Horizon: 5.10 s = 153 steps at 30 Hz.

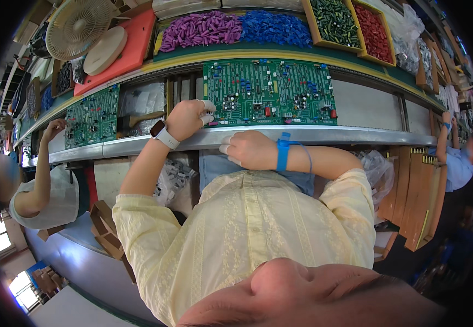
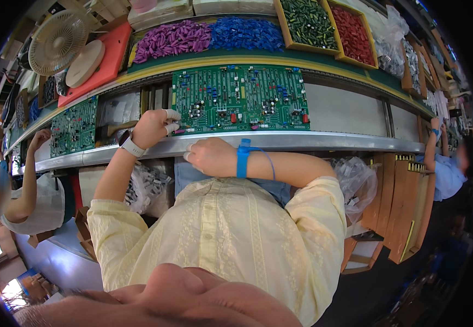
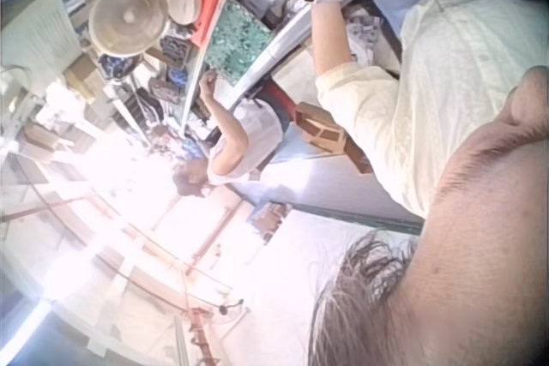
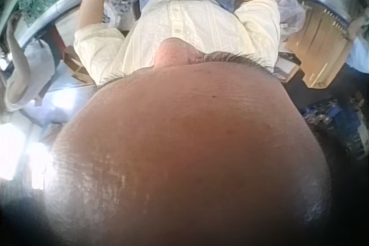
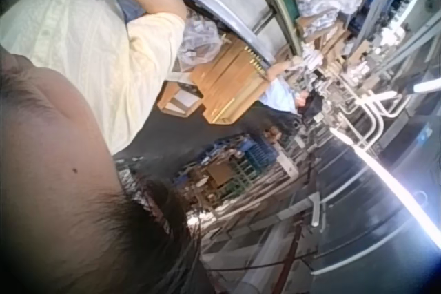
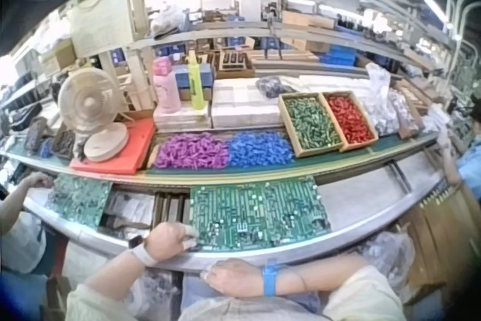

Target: The recorder is assembling electronic components onto printed circuit boards (PCBs) at a production floor workstation.

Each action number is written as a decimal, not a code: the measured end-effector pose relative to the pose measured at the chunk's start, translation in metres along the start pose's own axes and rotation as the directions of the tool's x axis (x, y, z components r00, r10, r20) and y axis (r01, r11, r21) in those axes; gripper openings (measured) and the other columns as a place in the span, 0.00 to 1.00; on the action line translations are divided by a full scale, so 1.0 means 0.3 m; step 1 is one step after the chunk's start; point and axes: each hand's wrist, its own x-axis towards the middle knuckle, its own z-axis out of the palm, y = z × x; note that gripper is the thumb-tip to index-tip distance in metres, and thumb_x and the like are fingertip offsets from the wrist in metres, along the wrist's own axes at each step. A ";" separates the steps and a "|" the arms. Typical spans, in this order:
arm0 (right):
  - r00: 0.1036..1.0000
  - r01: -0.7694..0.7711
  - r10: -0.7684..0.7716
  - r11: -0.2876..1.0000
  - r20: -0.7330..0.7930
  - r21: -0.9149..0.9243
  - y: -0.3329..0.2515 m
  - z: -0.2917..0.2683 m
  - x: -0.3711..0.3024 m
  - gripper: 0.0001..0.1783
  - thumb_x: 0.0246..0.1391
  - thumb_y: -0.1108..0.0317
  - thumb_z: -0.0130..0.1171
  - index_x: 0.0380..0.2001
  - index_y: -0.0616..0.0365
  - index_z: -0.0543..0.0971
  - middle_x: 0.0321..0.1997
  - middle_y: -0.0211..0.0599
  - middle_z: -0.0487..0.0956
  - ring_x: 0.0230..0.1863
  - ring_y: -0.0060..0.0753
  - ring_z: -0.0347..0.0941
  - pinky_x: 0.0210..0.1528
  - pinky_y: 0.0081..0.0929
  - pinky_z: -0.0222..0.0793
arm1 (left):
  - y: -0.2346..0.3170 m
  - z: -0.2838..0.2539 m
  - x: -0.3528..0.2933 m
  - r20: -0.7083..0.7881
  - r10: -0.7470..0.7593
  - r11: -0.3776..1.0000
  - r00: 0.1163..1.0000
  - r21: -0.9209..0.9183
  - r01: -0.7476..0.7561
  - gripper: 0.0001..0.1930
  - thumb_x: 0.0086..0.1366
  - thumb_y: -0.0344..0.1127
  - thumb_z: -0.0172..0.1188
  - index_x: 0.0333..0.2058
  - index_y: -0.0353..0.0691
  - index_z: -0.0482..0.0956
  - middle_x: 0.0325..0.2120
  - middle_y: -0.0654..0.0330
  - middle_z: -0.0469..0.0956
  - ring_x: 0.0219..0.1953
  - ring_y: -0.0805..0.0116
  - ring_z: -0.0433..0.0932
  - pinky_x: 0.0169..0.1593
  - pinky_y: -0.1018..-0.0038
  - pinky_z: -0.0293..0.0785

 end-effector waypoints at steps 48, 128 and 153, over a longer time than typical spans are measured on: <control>0.853 -0.433 0.461 0.887 0.246 -0.160 -0.049 0.037 0.155 0.35 0.45 0.50 0.56 0.51 0.62 0.65 0.37 0.50 0.76 0.31 0.46 0.75 0.28 0.37 0.71 | -0.051 -0.129 -0.036 -0.101 -0.245 0.949 0.964 -0.228 0.217 0.17 0.56 0.39 0.60 0.43 0.39 0.76 0.33 0.50 0.79 0.35 0.66 0.79 0.39 0.73 0.73; 0.655 -0.711 0.441 0.634 -0.614 -0.304 0.779 -0.252 -0.124 0.12 0.47 0.71 0.54 0.38 0.58 0.76 0.36 0.43 0.74 0.42 0.46 0.69 0.44 0.38 0.66 | -0.606 -0.325 -0.494 -0.565 -0.675 0.420 0.474 0.233 0.877 0.20 0.57 0.40 0.49 0.49 0.47 0.69 0.37 0.48 0.77 0.42 0.50 0.74 0.51 0.60 0.61; 0.619 -0.591 0.450 0.806 -0.644 -0.006 0.714 -0.236 -0.043 0.11 0.47 0.71 0.55 0.37 0.57 0.75 0.35 0.44 0.72 0.39 0.47 0.69 0.41 0.36 0.67 | 0.013 -0.055 0.392 -0.212 0.333 0.927 0.919 0.255 -0.277 0.10 0.56 0.33 0.53 0.37 0.42 0.77 0.36 0.54 0.75 0.41 0.55 0.73 0.46 0.66 0.69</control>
